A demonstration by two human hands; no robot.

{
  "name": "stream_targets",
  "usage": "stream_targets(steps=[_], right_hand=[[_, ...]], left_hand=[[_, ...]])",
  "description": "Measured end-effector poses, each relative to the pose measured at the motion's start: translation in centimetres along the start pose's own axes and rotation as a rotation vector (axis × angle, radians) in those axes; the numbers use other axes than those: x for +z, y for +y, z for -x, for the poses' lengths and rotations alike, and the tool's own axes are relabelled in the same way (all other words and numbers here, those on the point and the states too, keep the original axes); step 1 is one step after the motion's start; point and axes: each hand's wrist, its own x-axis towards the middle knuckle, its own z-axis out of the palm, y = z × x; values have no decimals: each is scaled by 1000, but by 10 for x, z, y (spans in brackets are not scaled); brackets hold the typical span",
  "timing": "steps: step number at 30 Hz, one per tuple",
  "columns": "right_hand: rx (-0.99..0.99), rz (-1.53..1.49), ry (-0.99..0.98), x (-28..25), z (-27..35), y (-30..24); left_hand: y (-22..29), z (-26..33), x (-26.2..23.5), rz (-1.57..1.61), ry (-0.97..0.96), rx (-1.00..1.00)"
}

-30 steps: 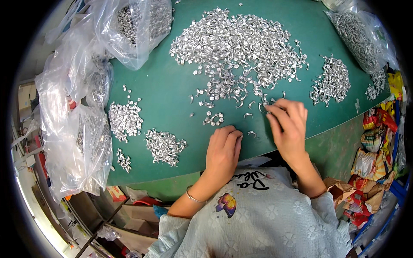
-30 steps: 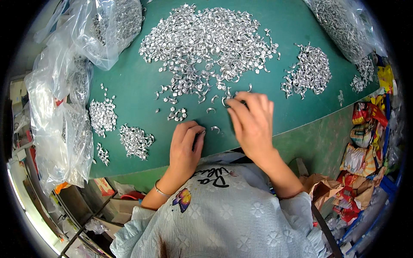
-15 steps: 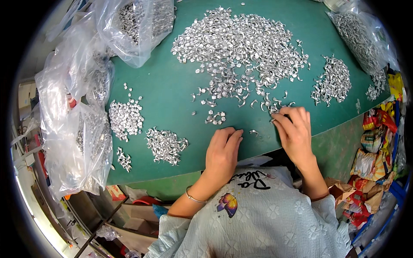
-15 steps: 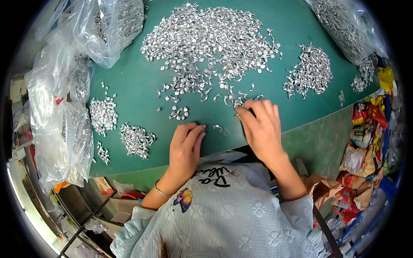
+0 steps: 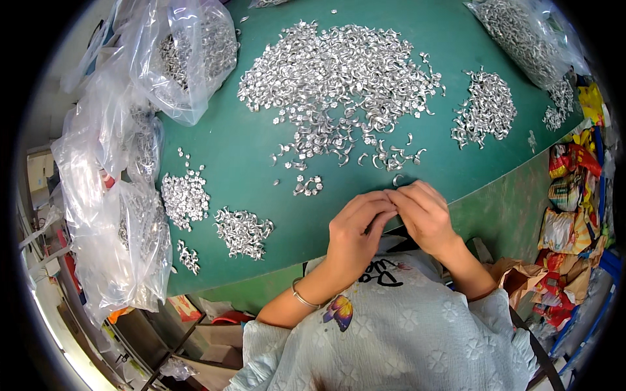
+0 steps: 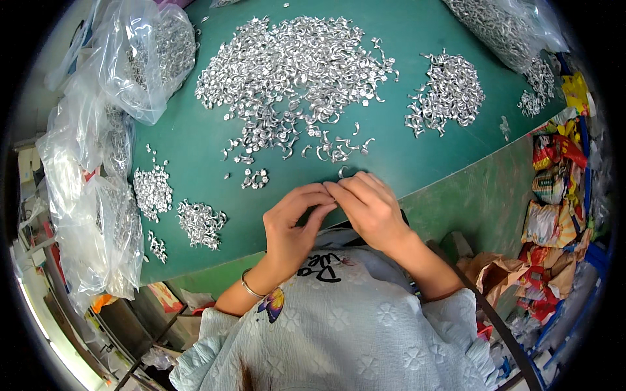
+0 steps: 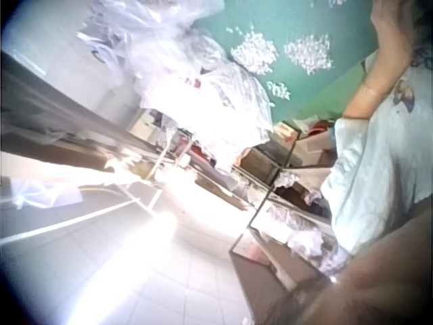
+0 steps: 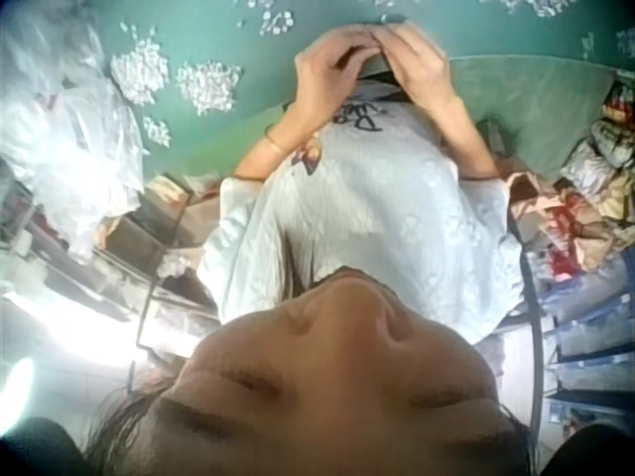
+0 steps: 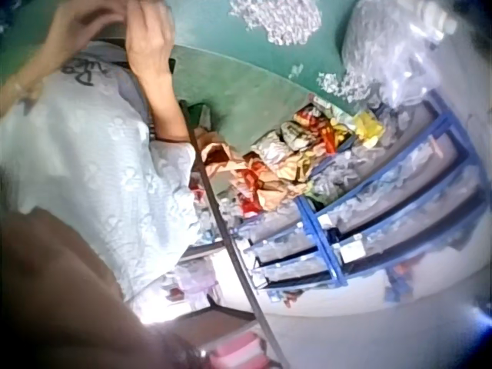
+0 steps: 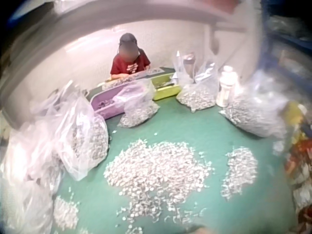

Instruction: The person sorts small metal components by hand on a green work table, moving them from a large central pile into smaller groups and picking through them individually.

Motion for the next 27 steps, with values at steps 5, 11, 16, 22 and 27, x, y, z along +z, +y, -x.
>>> stream_targets(steps=[5, 11, 16, 22, 27], right_hand=[[93, 31, 77, -14, 6, 10], [384, 432, 206, -49, -4, 48], [368, 558, 238, -50, -17, 50], [127, 243, -38, -33, -35, 39], [150, 241, 74, -32, -16, 61]], left_hand=[[10, -18, 21, 166, -53, -208], [2, -45, 27, -438, -168, 253], [-18, -34, 24, -562, -265, 342], [-17, -18, -6, -466, -194, 272], [-19, -3, -19, -437, -86, 149]])
